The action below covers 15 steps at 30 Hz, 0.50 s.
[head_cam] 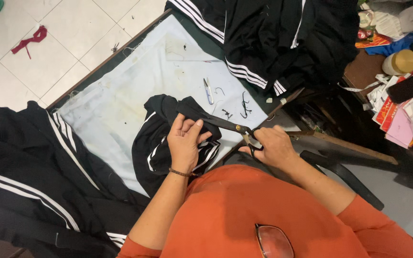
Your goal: The person retrieves a small box from a drawer and then uses scissors to cut the hem of a black track pant laid out on a table. They repeatedly trim the fabric along the bottom edge of the pant leg.
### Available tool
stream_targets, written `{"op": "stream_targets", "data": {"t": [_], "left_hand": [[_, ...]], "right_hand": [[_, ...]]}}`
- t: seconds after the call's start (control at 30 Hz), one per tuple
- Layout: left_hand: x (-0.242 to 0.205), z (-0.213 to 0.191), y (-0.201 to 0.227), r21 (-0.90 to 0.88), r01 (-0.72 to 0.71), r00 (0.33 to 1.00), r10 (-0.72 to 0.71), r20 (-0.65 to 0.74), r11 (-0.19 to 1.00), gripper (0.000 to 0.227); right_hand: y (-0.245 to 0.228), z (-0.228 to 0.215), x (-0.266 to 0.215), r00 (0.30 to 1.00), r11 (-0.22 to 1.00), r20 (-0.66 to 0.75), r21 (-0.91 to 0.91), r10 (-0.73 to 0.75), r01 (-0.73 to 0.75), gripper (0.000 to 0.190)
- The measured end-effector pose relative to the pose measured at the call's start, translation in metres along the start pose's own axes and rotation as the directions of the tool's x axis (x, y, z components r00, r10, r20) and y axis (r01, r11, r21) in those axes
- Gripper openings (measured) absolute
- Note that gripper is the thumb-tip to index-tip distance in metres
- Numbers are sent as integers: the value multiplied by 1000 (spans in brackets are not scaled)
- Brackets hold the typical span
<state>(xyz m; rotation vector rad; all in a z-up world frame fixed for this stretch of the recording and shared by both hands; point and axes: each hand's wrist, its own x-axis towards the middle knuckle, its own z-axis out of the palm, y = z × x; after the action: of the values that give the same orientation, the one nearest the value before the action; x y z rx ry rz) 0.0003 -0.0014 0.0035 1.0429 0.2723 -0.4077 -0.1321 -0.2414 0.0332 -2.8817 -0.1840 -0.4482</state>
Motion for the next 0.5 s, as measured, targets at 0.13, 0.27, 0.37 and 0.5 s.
{"op": "stream_targets", "data": {"t": [0.13,0.27,0.37,0.5], "left_hand": [[-4,10,9,8,0,1000,0,-1,1000,60],[-6,14,14,10,1,1000,-1,-10,1000,61],[-5,15,12,15,7,1000,-7,-14,1000,62],[-5,14,5,34,20,1000,-20,-9,999,64]], "right_hand": [[-2,2,-4,1000,999,-18,20,25,-25,47],[0,9,-10,999,999,-2,38,34,-34,49],[-4,5,-11,999,998,10,48,50,-51,48],[-15,-4,0,998,997,-20,51,61,-60,55]]}}
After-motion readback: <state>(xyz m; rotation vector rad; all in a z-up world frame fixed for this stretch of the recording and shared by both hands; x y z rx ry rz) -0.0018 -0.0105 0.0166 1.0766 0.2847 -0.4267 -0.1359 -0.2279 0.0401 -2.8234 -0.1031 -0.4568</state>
